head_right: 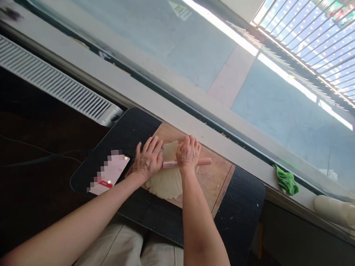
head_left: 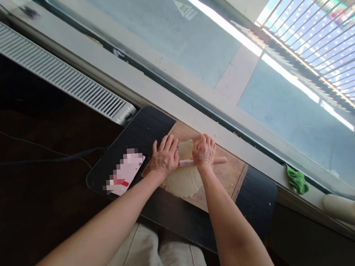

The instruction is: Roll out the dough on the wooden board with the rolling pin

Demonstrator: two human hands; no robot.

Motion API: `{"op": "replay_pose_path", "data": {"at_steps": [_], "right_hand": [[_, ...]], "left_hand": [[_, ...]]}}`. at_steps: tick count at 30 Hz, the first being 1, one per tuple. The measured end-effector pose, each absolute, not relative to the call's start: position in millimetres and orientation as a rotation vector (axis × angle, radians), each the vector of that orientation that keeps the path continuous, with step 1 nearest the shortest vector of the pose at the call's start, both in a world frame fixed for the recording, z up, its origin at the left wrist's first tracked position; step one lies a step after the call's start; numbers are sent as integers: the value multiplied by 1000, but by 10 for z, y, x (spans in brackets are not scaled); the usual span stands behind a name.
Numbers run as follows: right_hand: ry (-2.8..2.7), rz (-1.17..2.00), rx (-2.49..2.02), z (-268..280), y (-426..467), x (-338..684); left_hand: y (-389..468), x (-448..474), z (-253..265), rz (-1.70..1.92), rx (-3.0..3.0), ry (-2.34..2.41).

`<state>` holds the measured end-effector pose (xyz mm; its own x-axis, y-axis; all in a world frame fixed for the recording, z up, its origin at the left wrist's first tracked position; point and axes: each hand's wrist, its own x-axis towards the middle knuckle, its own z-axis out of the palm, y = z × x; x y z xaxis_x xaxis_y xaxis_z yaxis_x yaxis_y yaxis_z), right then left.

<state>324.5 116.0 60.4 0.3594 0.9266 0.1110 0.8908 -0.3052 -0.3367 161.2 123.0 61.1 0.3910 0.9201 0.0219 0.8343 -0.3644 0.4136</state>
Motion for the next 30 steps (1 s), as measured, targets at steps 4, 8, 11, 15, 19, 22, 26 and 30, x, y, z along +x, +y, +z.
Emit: {"op": "replay_pose_path", "data": {"at_steps": [4,8,11,15,19,22,26,30], "right_hand": [[-1632,165,-2280,619,1086,3219],[-1682,153,-2226,627,547,3166],[-1744,139,-2196,607,430,3166],[-1670,95,-2245,575,903,3230],[-1516,176,-2301,583,1286,3363],[-1566,259,-2227,691,1009,3450],[-1896,341,-2081,863,287,3482],[-1912,403,-2188,873,3,3494]], "left_hand": [[1169,1594,624,361,2293,1551],[795,1488,625,367,2351,1436],[750,1479,611,351,2369,1407],[1150,1597,587,359,2321,1487],[1610,1662,590,460,2201,1647],[1670,1531,628,610,2101,1708],[1331,1212,615,695,1860,1672],[916,1044,507,586,1537,1749]]}}
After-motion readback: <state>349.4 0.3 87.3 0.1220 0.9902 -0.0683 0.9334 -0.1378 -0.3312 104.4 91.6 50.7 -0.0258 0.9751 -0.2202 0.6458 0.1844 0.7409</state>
